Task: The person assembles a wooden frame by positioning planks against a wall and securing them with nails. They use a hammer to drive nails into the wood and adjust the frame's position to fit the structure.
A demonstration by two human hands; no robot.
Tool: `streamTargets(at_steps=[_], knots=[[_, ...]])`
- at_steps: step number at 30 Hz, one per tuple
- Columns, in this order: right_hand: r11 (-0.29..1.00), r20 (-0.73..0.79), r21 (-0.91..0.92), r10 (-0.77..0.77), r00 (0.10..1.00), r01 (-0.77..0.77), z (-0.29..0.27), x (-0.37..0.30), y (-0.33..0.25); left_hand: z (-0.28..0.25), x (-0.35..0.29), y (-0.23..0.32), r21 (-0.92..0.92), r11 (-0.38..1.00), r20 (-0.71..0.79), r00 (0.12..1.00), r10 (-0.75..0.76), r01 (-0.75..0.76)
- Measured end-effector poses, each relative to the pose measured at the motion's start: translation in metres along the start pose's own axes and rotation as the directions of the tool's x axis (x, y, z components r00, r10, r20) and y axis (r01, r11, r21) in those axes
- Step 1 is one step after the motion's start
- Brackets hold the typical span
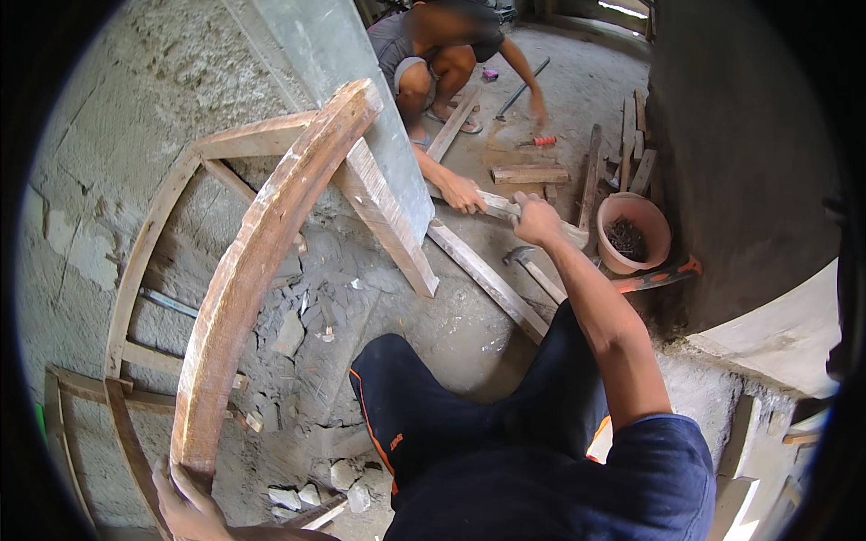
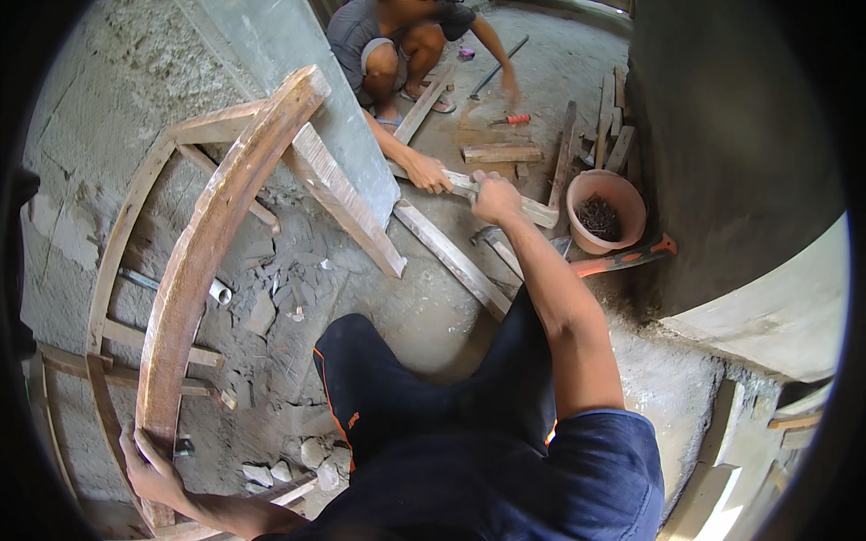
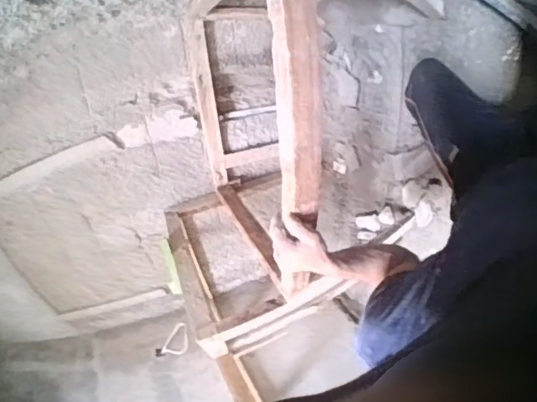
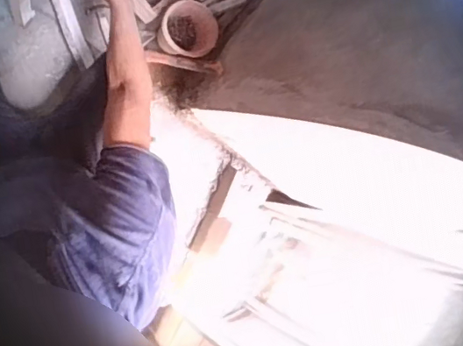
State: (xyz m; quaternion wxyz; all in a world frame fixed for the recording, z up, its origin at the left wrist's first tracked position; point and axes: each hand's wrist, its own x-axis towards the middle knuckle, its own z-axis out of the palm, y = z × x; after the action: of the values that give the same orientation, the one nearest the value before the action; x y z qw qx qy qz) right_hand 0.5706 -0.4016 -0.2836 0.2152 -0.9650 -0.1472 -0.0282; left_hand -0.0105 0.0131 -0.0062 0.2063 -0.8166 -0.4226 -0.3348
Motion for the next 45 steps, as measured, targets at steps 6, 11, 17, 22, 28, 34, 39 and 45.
streamTargets(at_steps=[6, 11, 17, 22, 28, 34, 39, 45], knots=[[0.961, 0.241, -0.276, 0.049, 0.969, 0.02, 0.014, 0.023, 0.014, -0.008, 0.004, 0.012, -0.098, 0.995, 0.006, 1.0, 0.011, -0.01], [0.954, 0.309, -0.289, 0.17, 0.936, -0.078, 0.037, 0.036, 0.072, -0.009, 0.003, 0.01, -0.07, 0.997, 0.034, 0.999, -0.016, 0.019], [0.922, 0.347, -0.378, 0.222, 0.911, -0.081, 0.077, 0.017, 0.155, 0.011, 0.006, -0.031, 0.066, 0.973, -0.009, 0.975, -0.221, 0.221], [0.925, 0.281, -0.373, 0.194, 0.94, -0.079, 0.097, 0.009, 0.173, 0.019, 0.012, -0.055, -0.032, 0.989, -0.122, 0.982, -0.146, 0.143], [0.928, 0.206, -0.363, 0.164, 0.965, -0.081, 0.099, 0.015, 0.17, 0.024, 0.011, -0.056, 0.058, 0.985, -0.138, 0.979, -0.15, 0.159], [0.945, 0.093, -0.323, 0.078, 0.993, -0.044, 0.096, 0.027, 0.143, 0.029, 0.016, -0.06, 0.103, 0.991, -0.202, 0.978, -0.058, 0.08], [0.952, 0.049, -0.302, 0.058, 0.997, -0.041, 0.098, 0.035, 0.12, 0.025, 0.012, -0.056, 0.089, 0.985, -0.132, 0.982, -0.133, 0.146], [0.946, 0.016, -0.323, 0.022, 1.0, -0.016, 0.103, 0.025, 0.135, 0.026, 0.011, -0.052, 0.064, 0.99, -0.162, 0.98, -0.114, 0.126]])
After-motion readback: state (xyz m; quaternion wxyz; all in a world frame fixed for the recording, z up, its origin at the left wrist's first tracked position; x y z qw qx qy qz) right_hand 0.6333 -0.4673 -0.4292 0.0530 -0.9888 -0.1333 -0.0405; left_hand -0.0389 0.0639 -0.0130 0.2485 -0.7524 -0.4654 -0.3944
